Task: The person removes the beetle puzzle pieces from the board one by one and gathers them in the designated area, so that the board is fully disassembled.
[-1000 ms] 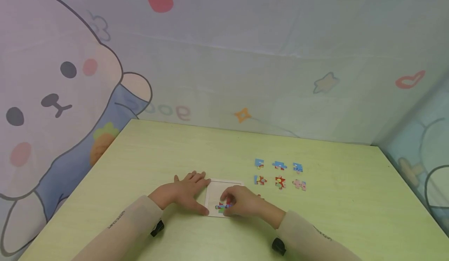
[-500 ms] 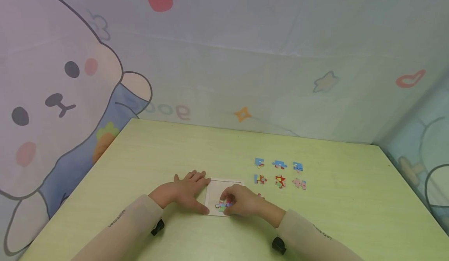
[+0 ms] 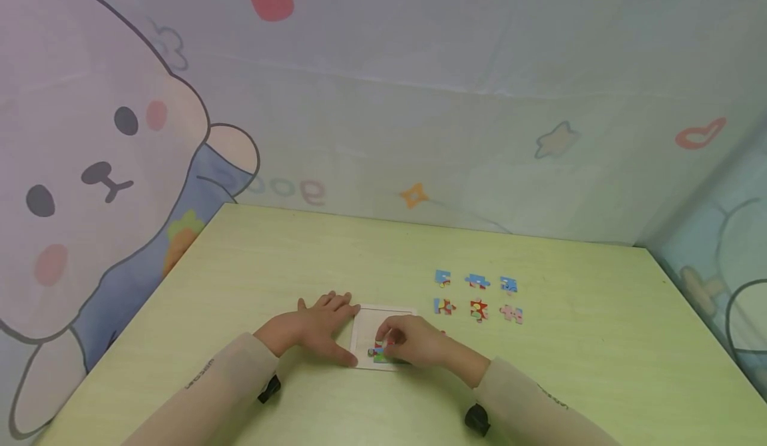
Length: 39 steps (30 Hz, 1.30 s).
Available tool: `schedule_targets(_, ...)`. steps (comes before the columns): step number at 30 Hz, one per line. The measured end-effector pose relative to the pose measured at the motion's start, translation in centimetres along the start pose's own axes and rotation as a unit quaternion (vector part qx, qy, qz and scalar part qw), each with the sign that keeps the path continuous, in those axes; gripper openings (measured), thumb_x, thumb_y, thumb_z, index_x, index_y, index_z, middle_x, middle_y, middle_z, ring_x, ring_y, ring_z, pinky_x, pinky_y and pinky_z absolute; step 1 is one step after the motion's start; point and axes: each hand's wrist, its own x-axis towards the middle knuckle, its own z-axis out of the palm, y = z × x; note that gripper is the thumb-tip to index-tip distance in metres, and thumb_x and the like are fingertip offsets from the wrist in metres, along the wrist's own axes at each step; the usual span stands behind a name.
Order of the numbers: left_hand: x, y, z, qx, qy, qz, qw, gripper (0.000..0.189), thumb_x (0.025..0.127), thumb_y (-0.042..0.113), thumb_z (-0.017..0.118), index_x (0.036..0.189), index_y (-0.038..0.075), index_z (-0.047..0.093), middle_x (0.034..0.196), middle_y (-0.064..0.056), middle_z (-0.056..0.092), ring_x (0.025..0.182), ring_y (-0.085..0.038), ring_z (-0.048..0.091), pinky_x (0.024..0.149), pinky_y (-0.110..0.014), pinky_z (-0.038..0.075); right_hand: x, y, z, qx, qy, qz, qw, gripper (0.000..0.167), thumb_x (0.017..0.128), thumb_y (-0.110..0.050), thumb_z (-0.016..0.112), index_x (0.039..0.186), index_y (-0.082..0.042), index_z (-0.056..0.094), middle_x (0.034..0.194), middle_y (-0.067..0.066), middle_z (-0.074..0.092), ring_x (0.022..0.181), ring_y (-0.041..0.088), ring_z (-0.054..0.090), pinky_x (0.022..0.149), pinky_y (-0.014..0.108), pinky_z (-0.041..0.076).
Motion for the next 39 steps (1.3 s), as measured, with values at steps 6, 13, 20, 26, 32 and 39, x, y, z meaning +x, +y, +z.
schedule_targets(6,-0.1,0.1,-0.1,-0.003,0.000,-0.001,1.0000,0.097,0.082,0.057,0.074,0.156,0.011,0.033,0.164,-0.016,0.018,0.150,-0.042,0.011,0.102,-0.081,0.010,0.1,0.2,-0.2,0.022,-0.002,0.000,0.9998,0.009,0.093,-0.001,0.065,0.098,-0.008,0.068,0.085,-0.003,0.062,0.077,0.011,0.053,0.071,0.027,0.045)
schedule_targets(13,-0.1,0.1,-0.1,-0.005,-0.004,0.001,1.0000,0.097,0.083,0.057,0.074,0.157,0.011,0.032,0.164,-0.017,0.017,0.150,-0.042,0.010,0.102,-0.082,0.010,-0.2,0.3,-0.6,0.041,-0.001,0.002,0.9992,0.007,0.094,-0.003,0.066,0.100,-0.008,0.067,0.086,-0.004,0.063,0.079,0.012,0.055,0.074,0.028,0.046)
schedule_targets(20,0.0,0.1,-0.2,0.001,-0.005,0.000,1.0000,0.097,0.083,0.059,0.073,0.157,0.011,0.031,0.165,-0.016,0.017,0.150,-0.042,0.009,0.102,-0.081,0.010,-1.2,0.9,-1.9,0.048,0.010,-0.014,0.9987,0.008,0.095,-0.004,0.065,0.101,-0.007,0.068,0.083,-0.004,0.063,0.076,0.009,0.054,0.072,0.026,0.045)
schedule_targets(26,0.0,0.0,-0.2,-0.001,-0.006,0.000,1.0000,0.098,0.083,0.058,0.073,0.157,0.011,0.031,0.165,-0.016,0.017,0.151,-0.042,0.009,0.103,-0.081,0.009,-2.6,1.8,-3.2,0.055,0.023,-0.010,0.9982,0.008,0.095,-0.005,0.064,0.102,-0.007,0.068,0.083,-0.003,0.061,0.074,0.010,0.052,0.067,0.025,0.045)
schedule_targets(32,-0.2,-0.1,-0.1,-0.005,-0.011,0.005,0.9999,0.099,0.083,0.058,0.073,0.158,0.011,0.029,0.165,-0.016,0.014,0.151,-0.042,0.007,0.103,-0.081,0.008,-4.2,2.9,-4.6,0.052,0.023,-0.006,0.9984,0.010,0.097,-0.006,0.061,0.105,-0.004,0.068,0.087,-0.002,0.062,0.075,0.010,0.053,0.066,0.026,0.046)
schedule_targets(39,0.1,-0.3,0.0,-0.003,-0.011,0.008,0.9999,0.099,0.083,0.059,0.073,0.158,0.012,0.028,0.165,-0.015,0.014,0.151,-0.042,0.006,0.103,-0.081,0.008,-6.0,4.3,-6.0,0.045,0.043,0.013,0.9980,0.010,0.098,-0.008,0.062,0.105,-0.004,0.068,0.090,-0.001,0.062,0.078,0.013,0.052,0.066,0.026,0.045)
